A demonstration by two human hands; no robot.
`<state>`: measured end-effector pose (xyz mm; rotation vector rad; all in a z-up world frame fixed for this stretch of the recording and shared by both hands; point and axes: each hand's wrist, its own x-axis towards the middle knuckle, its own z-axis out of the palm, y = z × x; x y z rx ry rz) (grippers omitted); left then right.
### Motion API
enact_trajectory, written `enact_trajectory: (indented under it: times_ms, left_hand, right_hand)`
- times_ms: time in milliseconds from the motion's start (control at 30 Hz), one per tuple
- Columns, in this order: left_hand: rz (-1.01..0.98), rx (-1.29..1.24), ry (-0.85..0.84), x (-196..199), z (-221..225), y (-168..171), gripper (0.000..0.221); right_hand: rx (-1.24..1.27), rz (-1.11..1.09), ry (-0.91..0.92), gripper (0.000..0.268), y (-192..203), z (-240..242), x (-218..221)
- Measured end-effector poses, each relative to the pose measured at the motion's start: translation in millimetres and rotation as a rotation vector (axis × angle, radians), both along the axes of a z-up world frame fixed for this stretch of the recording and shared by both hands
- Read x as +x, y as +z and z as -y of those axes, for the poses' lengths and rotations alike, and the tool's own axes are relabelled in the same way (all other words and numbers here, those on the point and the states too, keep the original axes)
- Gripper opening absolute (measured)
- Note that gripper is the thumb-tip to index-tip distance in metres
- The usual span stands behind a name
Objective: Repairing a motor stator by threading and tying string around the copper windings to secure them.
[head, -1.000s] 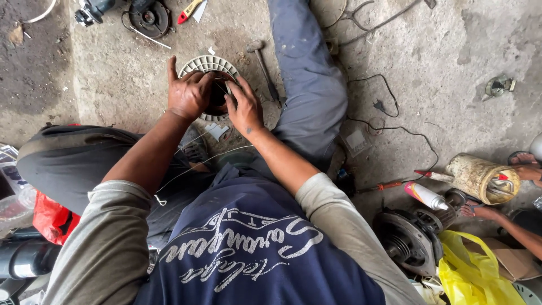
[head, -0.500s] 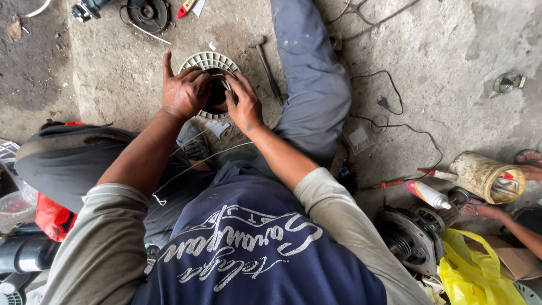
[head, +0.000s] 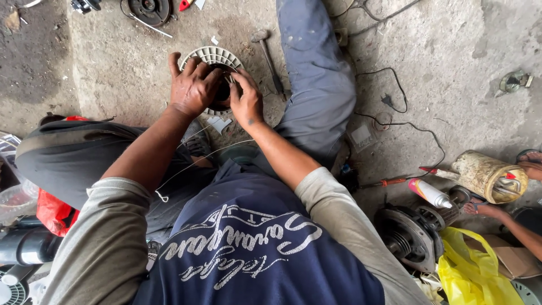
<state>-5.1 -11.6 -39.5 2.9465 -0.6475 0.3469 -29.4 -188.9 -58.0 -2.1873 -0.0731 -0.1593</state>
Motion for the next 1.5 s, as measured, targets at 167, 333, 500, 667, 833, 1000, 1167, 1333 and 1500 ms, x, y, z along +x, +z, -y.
enact_trajectory:
  times_ms: [167,333,500,667,833,1000,1167,1333,1500]
  left_hand:
    - [0.031,-0.074,-0.039,7,7,22,0.019]
    - [-0.173,-0.07,-0.091,19,6,12,0.032]
    - [-0.094,-0.047,-0.134,22,2,-1,0.018]
    - [-0.438,-0.424,0.194,21,5,6,0.011]
    - [-0.413,-0.471,0.22,15,3,8,0.005]
    - [-0.256,-0.396,0.049,5,-21,-32,0.021]
    - [-0.291,-0.518,-0.007,1,-24,-15,0.02]
    - [-0.322,-0.247,-0.003,-6,-21,3,0.029]
    - [-0.577,-0.036,-0.016,-4,-27,18,0.05]
  right_hand:
    - [0.11,-0.072,-0.041,0.024,2,1,4]
    - [0.12,-0.066,-0.026,0.024,-2,4,6]
    - [0.109,-0.108,-0.016,0.026,-3,5,4]
    - [0.053,-0.067,-0.039,0.037,3,1,-6]
    - [0.029,-0.053,-0.033,0.036,3,0,-4]
    - [0.06,0.119,-0.053,0.036,-28,0,3]
    - [0.027,0.111,0.031,0.033,-23,0,8]
    - [-0.06,0.03,0.095,0.035,-4,1,6]
    - [0.031,-0.008,0.127,0.039,5,9,8]
